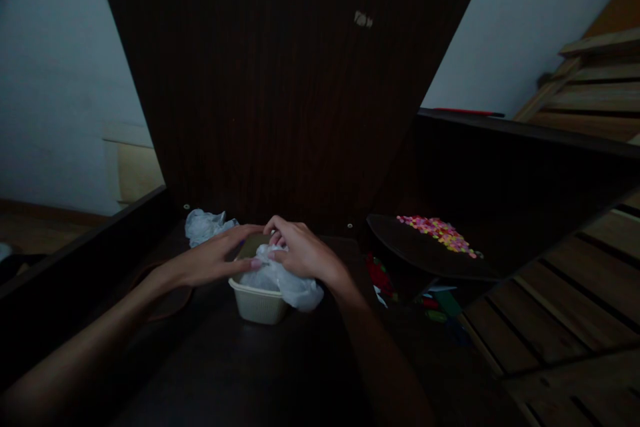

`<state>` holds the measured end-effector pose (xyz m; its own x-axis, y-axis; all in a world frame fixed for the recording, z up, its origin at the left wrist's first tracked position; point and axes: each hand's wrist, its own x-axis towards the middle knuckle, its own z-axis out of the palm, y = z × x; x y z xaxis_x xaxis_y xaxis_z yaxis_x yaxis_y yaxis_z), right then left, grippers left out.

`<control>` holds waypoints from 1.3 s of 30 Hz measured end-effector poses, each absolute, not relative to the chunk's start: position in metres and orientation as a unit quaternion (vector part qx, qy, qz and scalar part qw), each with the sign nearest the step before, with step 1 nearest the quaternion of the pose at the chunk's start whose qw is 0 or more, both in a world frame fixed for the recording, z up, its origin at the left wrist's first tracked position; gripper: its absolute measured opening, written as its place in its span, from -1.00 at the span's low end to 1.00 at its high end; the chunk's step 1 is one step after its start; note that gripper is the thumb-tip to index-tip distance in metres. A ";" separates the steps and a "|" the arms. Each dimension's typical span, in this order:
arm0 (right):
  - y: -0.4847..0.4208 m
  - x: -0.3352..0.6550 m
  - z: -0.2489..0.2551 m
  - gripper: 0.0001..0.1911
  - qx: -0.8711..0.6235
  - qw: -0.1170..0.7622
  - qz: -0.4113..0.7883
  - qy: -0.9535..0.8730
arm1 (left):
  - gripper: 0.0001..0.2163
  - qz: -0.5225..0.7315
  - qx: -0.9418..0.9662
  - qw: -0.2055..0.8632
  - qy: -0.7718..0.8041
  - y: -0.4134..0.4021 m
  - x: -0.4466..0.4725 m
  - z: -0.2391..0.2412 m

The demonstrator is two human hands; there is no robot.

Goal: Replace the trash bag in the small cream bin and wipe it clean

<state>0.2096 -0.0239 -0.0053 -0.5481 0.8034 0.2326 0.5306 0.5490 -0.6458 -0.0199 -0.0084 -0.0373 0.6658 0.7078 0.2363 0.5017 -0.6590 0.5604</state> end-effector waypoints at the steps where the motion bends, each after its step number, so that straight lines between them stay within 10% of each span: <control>1: -0.023 0.212 -0.001 -0.72 -0.387 0.270 0.263 -0.842 | -0.42 0.222 0.888 0.212 0.342 -0.008 -0.017 -0.037; 17: -0.009 0.225 0.008 -0.79 -0.349 0.378 0.087 -0.853 | -0.84 0.313 0.867 0.248 0.298 0.002 0.005 0.001; 39: -0.027 0.197 -0.019 -0.83 -0.362 0.378 -0.063 -0.850 | -0.72 0.476 0.707 0.463 0.245 0.019 0.019 -0.024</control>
